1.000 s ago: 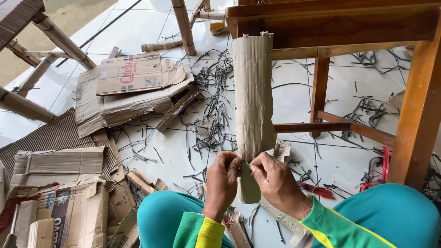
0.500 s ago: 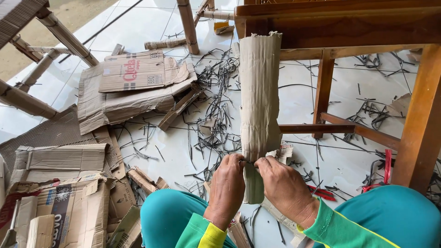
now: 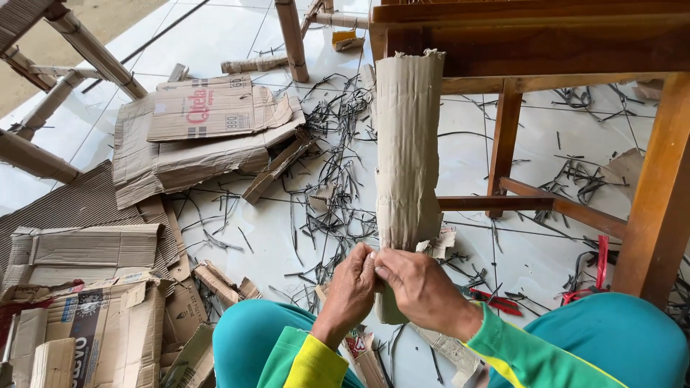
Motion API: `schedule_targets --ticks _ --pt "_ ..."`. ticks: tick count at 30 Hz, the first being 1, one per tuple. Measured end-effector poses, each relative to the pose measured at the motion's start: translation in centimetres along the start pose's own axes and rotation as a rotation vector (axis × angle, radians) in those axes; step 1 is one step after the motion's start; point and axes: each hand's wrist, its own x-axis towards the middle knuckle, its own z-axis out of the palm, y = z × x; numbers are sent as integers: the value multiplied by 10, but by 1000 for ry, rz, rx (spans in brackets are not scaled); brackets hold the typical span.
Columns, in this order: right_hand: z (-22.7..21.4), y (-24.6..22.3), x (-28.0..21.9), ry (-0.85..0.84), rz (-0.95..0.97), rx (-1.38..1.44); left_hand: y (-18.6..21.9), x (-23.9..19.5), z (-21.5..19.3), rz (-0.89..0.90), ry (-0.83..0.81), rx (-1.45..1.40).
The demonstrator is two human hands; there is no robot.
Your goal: The person wraps a cardboard tube around a wooden chair leg and secures it by hand using thin wire. They repeatedly twist and tighten the wire around the tube to hold it in place.
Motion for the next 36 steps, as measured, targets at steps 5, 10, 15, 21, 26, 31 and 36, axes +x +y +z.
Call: schedule_targets --ticks 5,10,15,21,26,31,36 --pt "-19 6 2 4 -160 -65 6 2 4 -51 48 -28" --pt "-31 19 8 -112 -180 245 -1 2 4 -10 30 -102" --pt "-44 28 -6 -193 -229 156 2 -3 2 38 27 -37" --pt "-77 75 -73 82 80 -131 -12 6 -3 52 47 -145" --pt "-43 45 -61 158 144 11 -26 6 12 66 131 -186" --pt "-25 28 -32 252 -62 -97 -23 -2 17 86 225 -308" --pt "-14 24 -24 249 -264 -494 -16 -9 12 116 252 -214"
